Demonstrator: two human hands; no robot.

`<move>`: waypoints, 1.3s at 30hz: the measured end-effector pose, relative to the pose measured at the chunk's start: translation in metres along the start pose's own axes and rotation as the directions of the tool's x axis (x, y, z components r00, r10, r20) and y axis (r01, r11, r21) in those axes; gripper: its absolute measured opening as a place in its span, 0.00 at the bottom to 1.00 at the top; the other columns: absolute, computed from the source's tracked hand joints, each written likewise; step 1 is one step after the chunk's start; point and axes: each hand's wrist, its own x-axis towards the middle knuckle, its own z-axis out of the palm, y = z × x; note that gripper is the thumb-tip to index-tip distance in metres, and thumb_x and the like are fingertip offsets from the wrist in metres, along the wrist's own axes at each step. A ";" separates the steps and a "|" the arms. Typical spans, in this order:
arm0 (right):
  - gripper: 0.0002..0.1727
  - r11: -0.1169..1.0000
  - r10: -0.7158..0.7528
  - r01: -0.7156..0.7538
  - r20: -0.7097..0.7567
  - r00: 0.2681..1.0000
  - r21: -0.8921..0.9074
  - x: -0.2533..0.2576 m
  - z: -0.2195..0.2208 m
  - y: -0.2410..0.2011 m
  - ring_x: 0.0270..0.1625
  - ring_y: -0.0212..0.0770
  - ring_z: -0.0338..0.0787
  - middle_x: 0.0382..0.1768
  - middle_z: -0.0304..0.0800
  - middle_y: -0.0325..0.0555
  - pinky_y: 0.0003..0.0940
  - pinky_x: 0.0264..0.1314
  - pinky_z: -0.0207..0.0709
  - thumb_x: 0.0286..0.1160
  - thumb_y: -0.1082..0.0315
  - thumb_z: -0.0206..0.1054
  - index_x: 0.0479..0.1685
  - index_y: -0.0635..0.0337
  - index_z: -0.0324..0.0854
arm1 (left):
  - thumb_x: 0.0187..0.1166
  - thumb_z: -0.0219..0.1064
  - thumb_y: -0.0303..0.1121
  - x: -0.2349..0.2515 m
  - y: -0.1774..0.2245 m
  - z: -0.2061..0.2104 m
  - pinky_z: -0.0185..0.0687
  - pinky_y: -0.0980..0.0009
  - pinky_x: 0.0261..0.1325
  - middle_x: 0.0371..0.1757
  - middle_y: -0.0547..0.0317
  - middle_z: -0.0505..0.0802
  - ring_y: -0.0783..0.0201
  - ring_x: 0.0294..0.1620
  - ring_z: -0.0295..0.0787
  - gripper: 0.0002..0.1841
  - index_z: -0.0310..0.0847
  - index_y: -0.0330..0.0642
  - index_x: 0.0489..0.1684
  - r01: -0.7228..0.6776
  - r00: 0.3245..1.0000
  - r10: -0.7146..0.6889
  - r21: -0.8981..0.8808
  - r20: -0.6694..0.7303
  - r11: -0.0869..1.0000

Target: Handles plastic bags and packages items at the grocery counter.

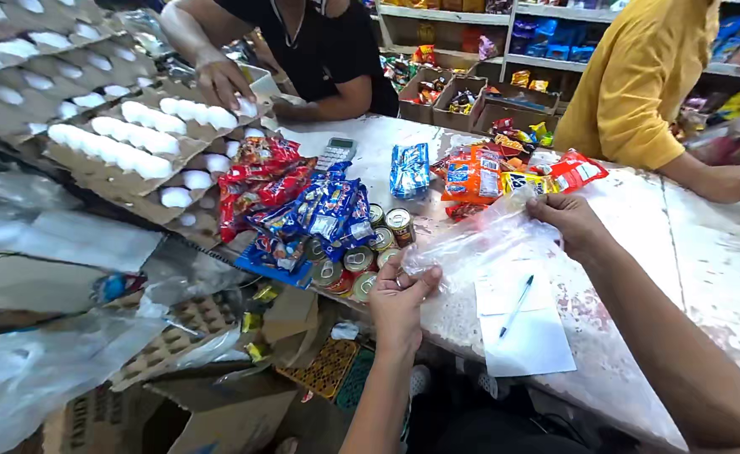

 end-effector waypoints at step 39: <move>0.16 0.977 -0.051 0.012 0.184 0.982 0.211 0.020 0.082 0.022 0.39 0.39 0.92 0.35 0.91 0.47 0.42 0.48 0.90 0.85 0.59 0.66 0.41 0.66 0.86 | 0.74 0.77 0.37 0.013 -0.033 -0.009 0.89 0.72 0.50 0.43 0.62 0.96 0.69 0.43 0.92 0.07 0.94 0.43 0.37 -0.489 0.870 0.482 0.316 0.105 0.813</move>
